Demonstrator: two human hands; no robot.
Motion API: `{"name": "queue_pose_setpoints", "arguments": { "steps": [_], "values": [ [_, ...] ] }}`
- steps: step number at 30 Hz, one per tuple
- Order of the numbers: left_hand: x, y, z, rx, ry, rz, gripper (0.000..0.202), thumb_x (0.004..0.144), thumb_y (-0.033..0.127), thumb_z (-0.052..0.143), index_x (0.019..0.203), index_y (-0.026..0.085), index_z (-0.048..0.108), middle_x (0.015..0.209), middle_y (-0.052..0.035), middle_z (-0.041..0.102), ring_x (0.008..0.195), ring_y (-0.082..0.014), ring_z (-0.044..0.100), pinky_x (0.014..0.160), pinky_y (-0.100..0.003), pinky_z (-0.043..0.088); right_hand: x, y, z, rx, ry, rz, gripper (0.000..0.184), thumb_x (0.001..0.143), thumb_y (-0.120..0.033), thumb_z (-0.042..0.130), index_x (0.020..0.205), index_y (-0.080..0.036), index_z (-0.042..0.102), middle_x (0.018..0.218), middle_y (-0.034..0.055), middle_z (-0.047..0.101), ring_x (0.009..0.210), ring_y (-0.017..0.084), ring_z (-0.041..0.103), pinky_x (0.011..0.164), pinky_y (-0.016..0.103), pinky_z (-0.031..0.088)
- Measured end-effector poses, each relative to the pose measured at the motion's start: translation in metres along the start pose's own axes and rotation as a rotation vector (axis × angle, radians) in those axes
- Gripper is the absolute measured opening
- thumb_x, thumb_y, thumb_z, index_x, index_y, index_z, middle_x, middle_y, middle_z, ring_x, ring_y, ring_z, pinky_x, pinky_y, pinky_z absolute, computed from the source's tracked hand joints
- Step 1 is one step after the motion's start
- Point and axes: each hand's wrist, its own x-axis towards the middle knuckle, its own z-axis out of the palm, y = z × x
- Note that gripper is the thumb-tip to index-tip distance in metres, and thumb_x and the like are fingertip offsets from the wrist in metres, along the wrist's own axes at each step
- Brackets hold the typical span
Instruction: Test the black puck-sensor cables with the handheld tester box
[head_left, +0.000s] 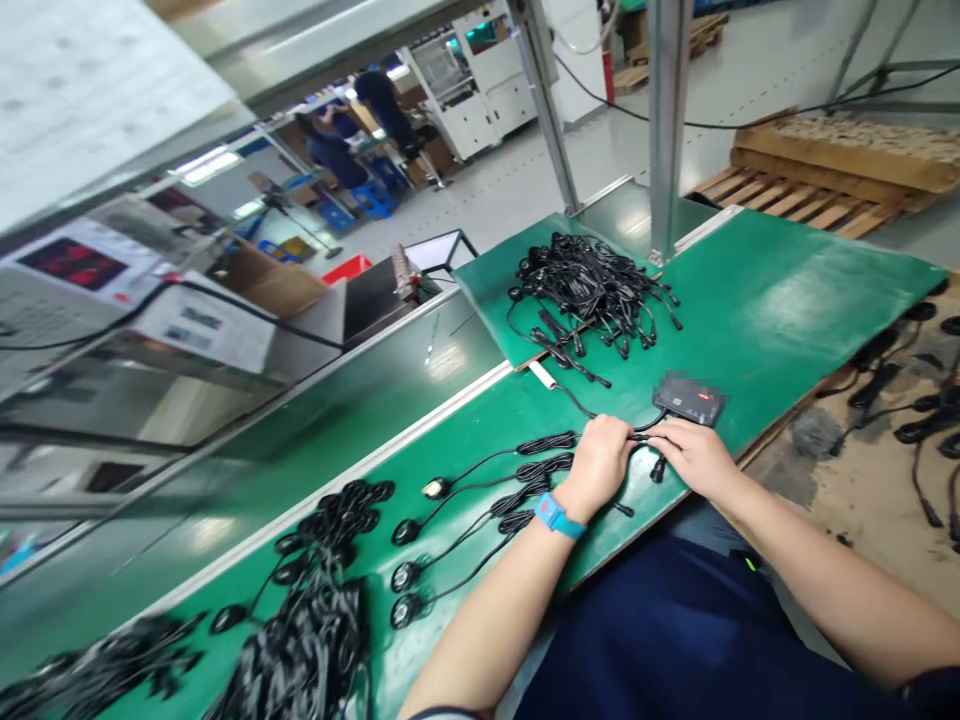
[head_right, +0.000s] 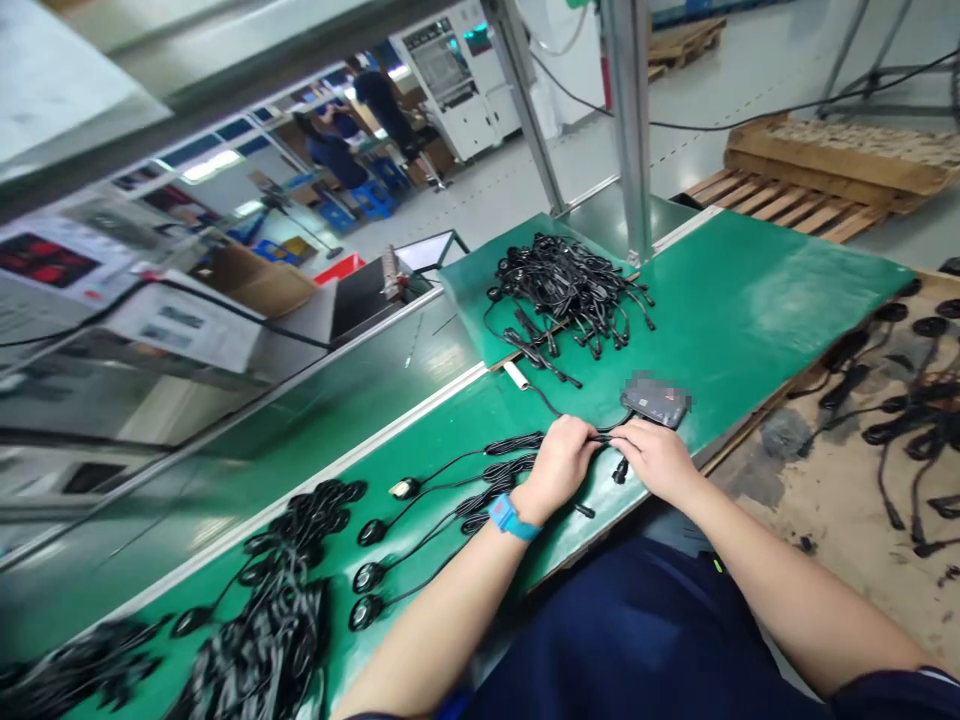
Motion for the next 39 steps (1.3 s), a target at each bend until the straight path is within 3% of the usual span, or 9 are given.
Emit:
{"name": "queue_pose_setpoints", "arguments": {
  "steps": [5, 11, 14, 17, 20, 25, 27, 30, 39],
  "values": [
    [0.000, 0.003, 0.013, 0.180, -0.010, 0.063, 0.028, 0.108, 0.022, 0.037, 0.097, 0.017, 0.063, 0.093, -0.0102, 0.063, 0.091, -0.0248, 0.055, 0.085, -0.039, 0.046, 0.000, 0.007, -0.003, -0.050, -0.013, -0.001, 0.028, 0.106, -0.038, 0.049, 0.107, -0.024, 0.074, 0.106, 0.0047, 0.074, 0.095, 0.023, 0.070, 0.085, 0.037, 0.056],
    [0.004, 0.007, 0.019, 0.162, -0.016, 0.036, 0.025, 0.108, 0.024, 0.042, 0.096, 0.018, 0.063, 0.093, -0.0089, 0.066, 0.093, -0.0236, 0.059, 0.086, -0.038, 0.046, 0.002, 0.012, -0.003, -0.098, -0.015, -0.027, 0.026, 0.106, -0.037, 0.050, 0.106, -0.024, 0.073, 0.104, 0.0035, 0.074, 0.092, 0.023, 0.070, 0.084, 0.037, 0.056],
    [-0.003, 0.005, 0.001, 0.108, 0.018, 0.035, 0.019, 0.106, 0.034, 0.051, 0.105, 0.018, 0.063, 0.100, -0.0095, 0.069, 0.099, -0.0249, 0.062, 0.091, -0.040, 0.047, -0.003, 0.007, -0.003, -0.082, 0.026, -0.065, 0.021, 0.105, -0.034, 0.055, 0.110, -0.024, 0.072, 0.109, 0.0052, 0.072, 0.096, 0.023, 0.069, 0.089, 0.039, 0.057],
    [-0.034, -0.012, -0.035, 0.115, 0.187, -0.084, 0.030, 0.101, 0.044, 0.059, 0.122, 0.022, 0.060, 0.118, -0.0129, 0.069, 0.114, -0.0289, 0.061, 0.102, -0.045, 0.046, -0.016, 0.001, -0.009, -0.100, 0.199, -0.066, 0.019, 0.101, -0.031, 0.061, 0.116, -0.023, 0.070, 0.120, 0.0098, 0.068, 0.102, 0.025, 0.068, 0.094, 0.044, 0.058],
    [-0.084, -0.056, -0.078, 0.291, 0.332, -0.378, 0.041, 0.099, 0.051, 0.056, 0.128, 0.022, 0.058, 0.125, -0.0170, 0.067, 0.122, -0.0352, 0.059, 0.107, -0.052, 0.043, -0.030, 0.004, -0.021, -0.254, 0.382, -0.044, 0.019, 0.097, -0.031, 0.067, 0.115, -0.024, 0.068, 0.130, 0.0121, 0.063, 0.117, 0.031, 0.061, 0.105, 0.054, 0.051],
    [-0.173, -0.141, -0.130, 0.503, 0.173, -0.915, 0.075, 0.085, 0.071, 0.049, 0.131, 0.013, 0.057, 0.122, -0.0251, 0.066, 0.118, -0.0497, 0.059, 0.094, -0.066, 0.048, -0.043, 0.019, -0.035, -0.457, 0.355, 0.040, 0.029, 0.099, -0.038, 0.063, 0.124, -0.024, 0.063, 0.149, 0.0140, 0.049, 0.135, 0.036, 0.048, 0.112, 0.061, 0.041],
    [-0.198, -0.159, -0.135, 0.385, 0.108, -0.946, 0.066, 0.080, 0.071, 0.050, 0.117, 0.018, 0.063, 0.110, -0.0181, 0.071, 0.108, -0.0443, 0.065, 0.091, -0.059, 0.052, -0.045, 0.022, -0.037, -0.490, 0.306, 0.050, 0.030, 0.101, -0.038, 0.060, 0.127, -0.024, 0.061, 0.151, 0.0141, 0.047, 0.137, 0.035, 0.047, 0.112, 0.060, 0.041],
    [-0.215, -0.167, -0.134, 0.269, 0.155, -0.916, 0.052, 0.077, 0.069, 0.054, 0.103, 0.024, 0.065, 0.099, -0.0097, 0.072, 0.098, -0.0360, 0.068, 0.090, -0.048, 0.055, -0.044, 0.022, -0.037, -0.545, 0.283, 0.034, 0.028, 0.103, -0.037, 0.056, 0.127, -0.024, 0.061, 0.152, 0.0145, 0.046, 0.136, 0.034, 0.048, 0.110, 0.057, 0.042],
    [-0.207, -0.155, -0.131, 0.131, 0.265, -0.852, 0.039, 0.085, 0.050, 0.065, 0.107, 0.018, 0.067, 0.097, -0.0085, 0.071, 0.090, -0.0265, 0.066, 0.086, -0.038, 0.052, -0.041, 0.031, -0.045, -0.550, 0.286, -0.061, 0.030, 0.101, -0.041, 0.057, 0.123, -0.023, 0.064, 0.153, 0.0128, 0.048, 0.134, 0.038, 0.052, 0.112, 0.058, 0.041]
  ]
}}
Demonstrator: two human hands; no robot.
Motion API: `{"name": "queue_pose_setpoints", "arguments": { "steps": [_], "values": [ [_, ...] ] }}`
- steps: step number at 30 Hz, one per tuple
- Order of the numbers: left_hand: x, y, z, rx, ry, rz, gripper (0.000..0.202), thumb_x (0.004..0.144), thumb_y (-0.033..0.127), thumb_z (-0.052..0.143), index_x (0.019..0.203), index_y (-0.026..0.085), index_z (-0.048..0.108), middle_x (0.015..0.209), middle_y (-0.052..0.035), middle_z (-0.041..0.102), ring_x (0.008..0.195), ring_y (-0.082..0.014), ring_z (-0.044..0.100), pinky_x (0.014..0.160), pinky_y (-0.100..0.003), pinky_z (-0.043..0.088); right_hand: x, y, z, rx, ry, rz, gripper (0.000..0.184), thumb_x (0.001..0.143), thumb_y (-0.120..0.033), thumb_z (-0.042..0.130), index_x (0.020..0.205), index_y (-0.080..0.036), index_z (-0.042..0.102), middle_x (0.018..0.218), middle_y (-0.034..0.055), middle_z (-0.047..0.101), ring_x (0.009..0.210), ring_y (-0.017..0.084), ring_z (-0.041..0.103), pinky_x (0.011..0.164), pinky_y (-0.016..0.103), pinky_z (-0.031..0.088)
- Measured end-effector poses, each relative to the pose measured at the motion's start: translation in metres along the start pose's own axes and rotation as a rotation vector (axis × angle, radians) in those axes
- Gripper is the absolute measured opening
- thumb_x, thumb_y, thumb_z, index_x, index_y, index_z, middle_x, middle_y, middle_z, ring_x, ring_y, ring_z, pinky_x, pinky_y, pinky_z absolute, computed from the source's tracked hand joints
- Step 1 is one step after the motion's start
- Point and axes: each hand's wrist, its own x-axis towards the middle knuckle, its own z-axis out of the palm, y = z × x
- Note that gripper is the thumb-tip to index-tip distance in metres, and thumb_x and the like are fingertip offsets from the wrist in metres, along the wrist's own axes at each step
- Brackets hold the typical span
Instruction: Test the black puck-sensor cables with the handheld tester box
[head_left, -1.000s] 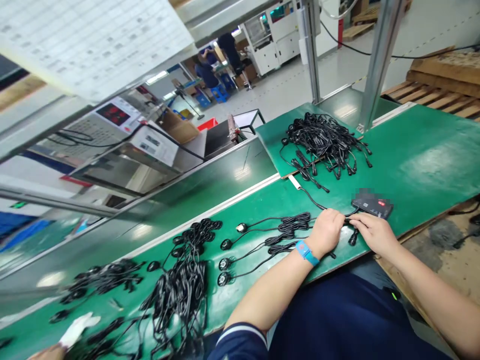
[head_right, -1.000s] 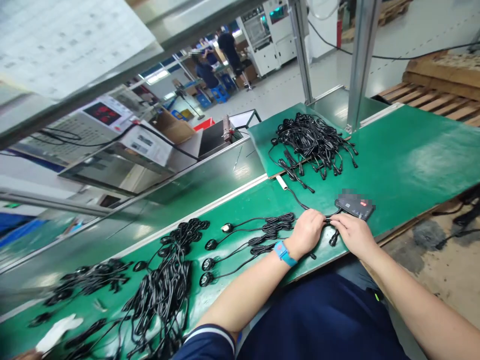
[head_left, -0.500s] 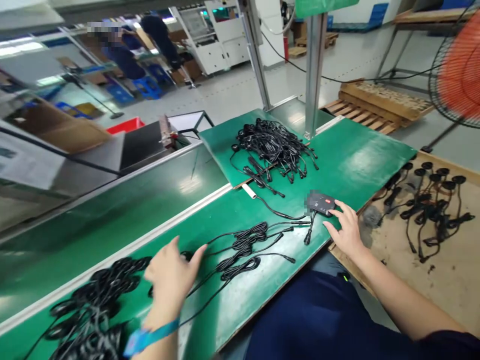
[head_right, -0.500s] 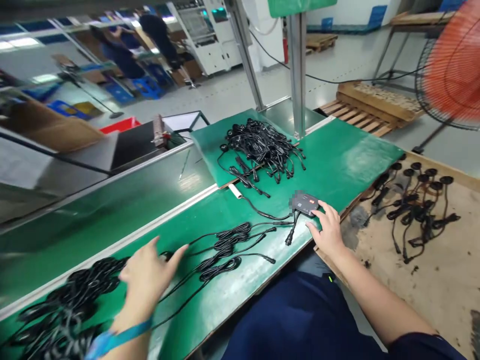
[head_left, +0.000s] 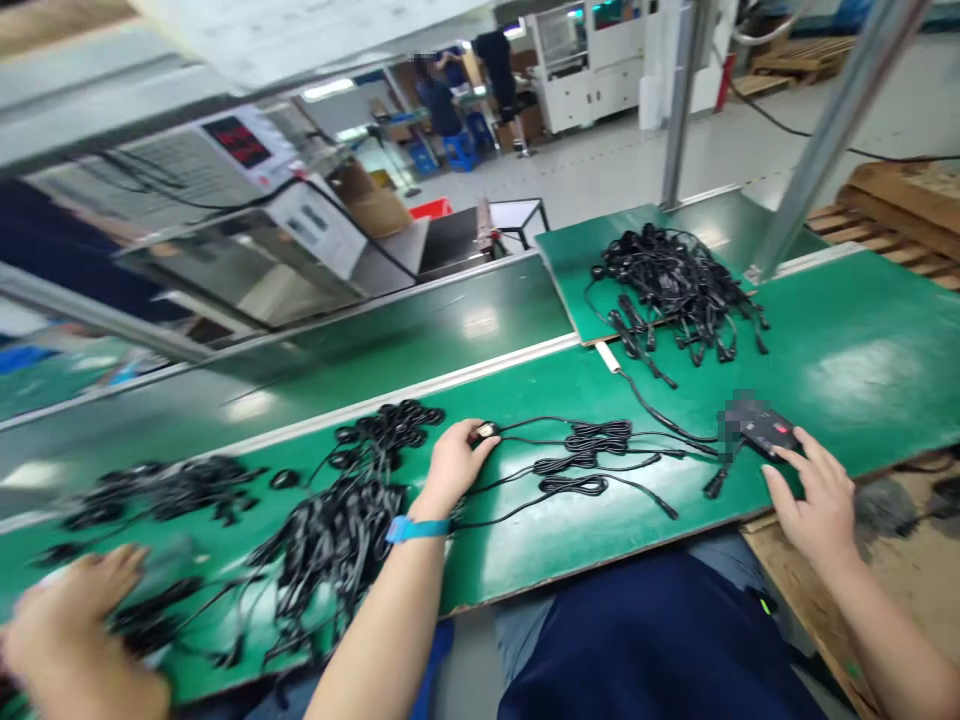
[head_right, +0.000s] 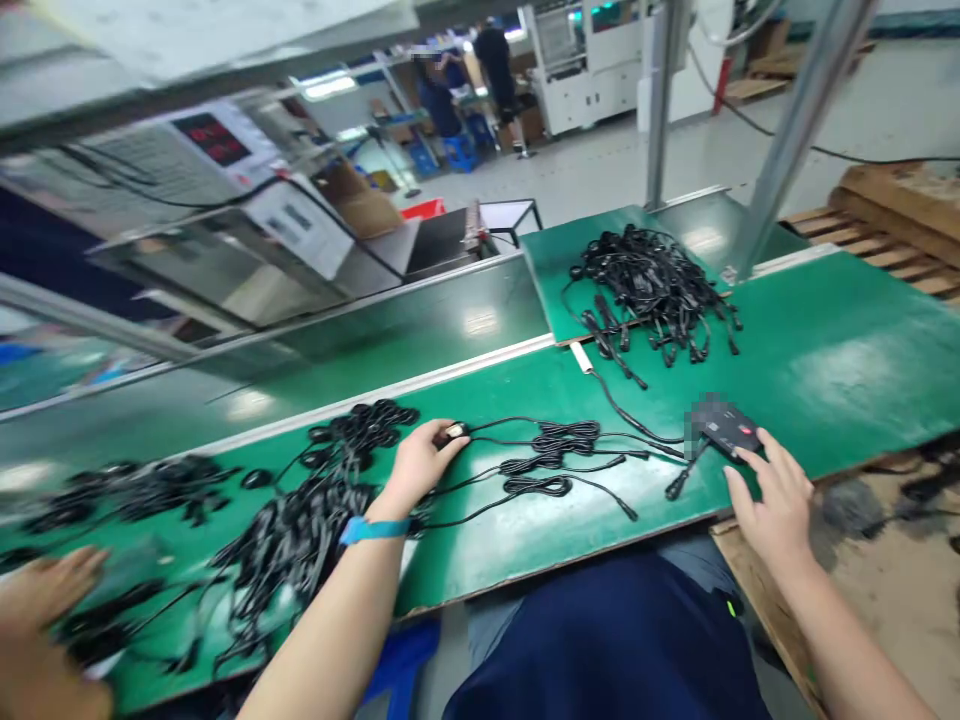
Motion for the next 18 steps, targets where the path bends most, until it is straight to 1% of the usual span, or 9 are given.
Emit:
{"name": "queue_pose_setpoints", "arguments": {
  "steps": [3, 7, 13, 18],
  "values": [
    [-0.0003, -0.0024, 0.0009, -0.016, 0.011, -0.001, 0.033, 0.084, 0.042, 0.071, 0.106, 0.019, 0.067, 0.094, -0.0068, 0.069, 0.088, -0.0243, 0.064, 0.083, -0.036, 0.051, -0.0002, 0.0032, 0.0038, -0.025, 0.005, 0.007, 0.029, 0.100, -0.039, 0.058, 0.126, -0.027, 0.063, 0.153, 0.0120, 0.048, 0.135, 0.039, 0.051, 0.113, 0.055, 0.042],
    [-0.0012, -0.0046, 0.0025, -0.023, 0.016, -0.009, 0.028, 0.083, 0.038, 0.074, 0.104, 0.020, 0.067, 0.091, -0.0043, 0.067, 0.085, -0.0222, 0.062, 0.081, -0.034, 0.050, -0.0016, 0.0039, 0.0057, -0.034, 0.029, 0.003, 0.028, 0.099, -0.037, 0.059, 0.126, -0.032, 0.062, 0.153, 0.0091, 0.049, 0.135, 0.038, 0.052, 0.111, 0.053, 0.044],
    [-0.0018, -0.0059, 0.0024, -0.045, 0.005, -0.008, 0.024, 0.084, 0.035, 0.073, 0.101, 0.020, 0.066, 0.092, -0.0039, 0.068, 0.084, -0.0211, 0.062, 0.079, -0.032, 0.048, -0.0013, 0.0017, 0.0047, -0.032, 0.032, -0.005, 0.028, 0.100, -0.037, 0.058, 0.126, -0.030, 0.062, 0.153, 0.0100, 0.049, 0.134, 0.038, 0.053, 0.112, 0.053, 0.044],
    [-0.0014, -0.0078, 0.0024, -0.058, 0.001, -0.007, 0.023, 0.084, 0.035, 0.075, 0.100, 0.020, 0.067, 0.089, -0.0029, 0.068, 0.081, -0.0206, 0.062, 0.077, -0.032, 0.048, -0.0008, 0.0002, 0.0055, -0.038, 0.050, 0.007, 0.030, 0.100, -0.038, 0.058, 0.129, -0.034, 0.062, 0.153, 0.0081, 0.050, 0.134, 0.037, 0.053, 0.110, 0.053, 0.044]
  ]
}}
